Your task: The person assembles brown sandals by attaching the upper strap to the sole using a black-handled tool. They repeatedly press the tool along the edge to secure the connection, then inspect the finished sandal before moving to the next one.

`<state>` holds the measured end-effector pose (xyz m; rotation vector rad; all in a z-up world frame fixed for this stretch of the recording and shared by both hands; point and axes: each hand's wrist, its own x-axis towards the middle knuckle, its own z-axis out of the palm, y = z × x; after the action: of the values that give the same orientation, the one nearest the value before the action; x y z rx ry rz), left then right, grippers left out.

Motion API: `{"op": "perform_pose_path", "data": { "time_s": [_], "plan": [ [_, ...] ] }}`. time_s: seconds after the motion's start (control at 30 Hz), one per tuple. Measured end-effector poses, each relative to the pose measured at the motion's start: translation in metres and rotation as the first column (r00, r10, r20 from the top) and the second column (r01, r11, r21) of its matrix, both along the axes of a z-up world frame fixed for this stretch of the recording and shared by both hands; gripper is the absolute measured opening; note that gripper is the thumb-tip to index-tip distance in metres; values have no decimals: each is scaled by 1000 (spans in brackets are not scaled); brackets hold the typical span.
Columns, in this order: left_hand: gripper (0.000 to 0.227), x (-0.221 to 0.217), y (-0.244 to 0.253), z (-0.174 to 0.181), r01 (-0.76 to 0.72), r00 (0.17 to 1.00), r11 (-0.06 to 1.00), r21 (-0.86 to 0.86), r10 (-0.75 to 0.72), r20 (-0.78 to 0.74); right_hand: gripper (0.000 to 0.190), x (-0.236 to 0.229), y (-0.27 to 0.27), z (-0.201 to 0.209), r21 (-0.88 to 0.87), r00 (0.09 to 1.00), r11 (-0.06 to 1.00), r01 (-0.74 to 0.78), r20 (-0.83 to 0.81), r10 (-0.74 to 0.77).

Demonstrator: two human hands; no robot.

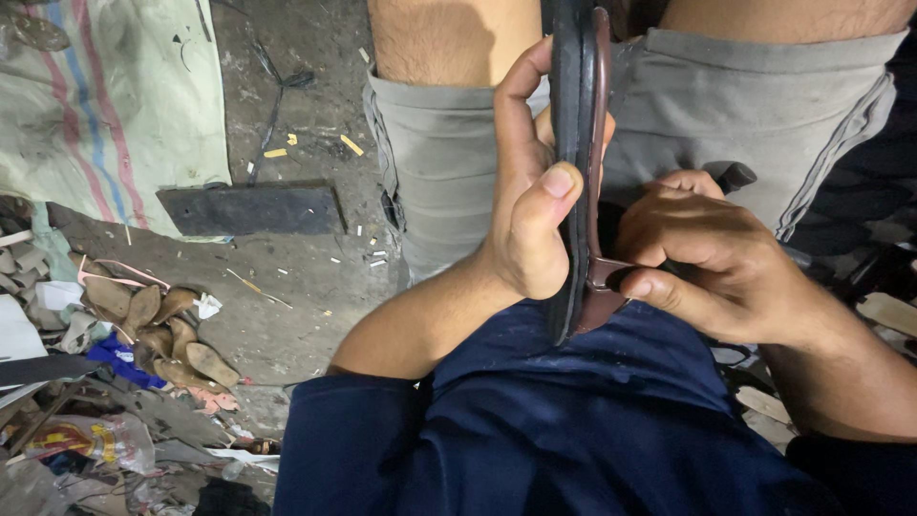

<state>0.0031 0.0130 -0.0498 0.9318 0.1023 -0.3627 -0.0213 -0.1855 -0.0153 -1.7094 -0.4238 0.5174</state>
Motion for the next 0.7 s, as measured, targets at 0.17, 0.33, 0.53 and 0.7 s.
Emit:
{"op": "perform_pose_path", "data": {
  "time_s": [0.17,0.33,0.53,0.7],
  "plan": [
    [93,1,-1,6,10,999,1000,-24,-11,-43,18,1,2,1,24,1000,1000,13,-12,-12],
    [90,4,-3,8,7,1000,999,-36,-8,-23,16,7,4,9,48,1000,999,12,11,-13],
    [58,19,30,-23,72,980,940,-333,-129,-151,22,15,-4,33,-264,936,902,341,178,-302],
    [60,22,6,-65,622,767,751,-222,-642,-23,47,27,-22,25,-353,855,887,297,512,-83]
  ]
}}
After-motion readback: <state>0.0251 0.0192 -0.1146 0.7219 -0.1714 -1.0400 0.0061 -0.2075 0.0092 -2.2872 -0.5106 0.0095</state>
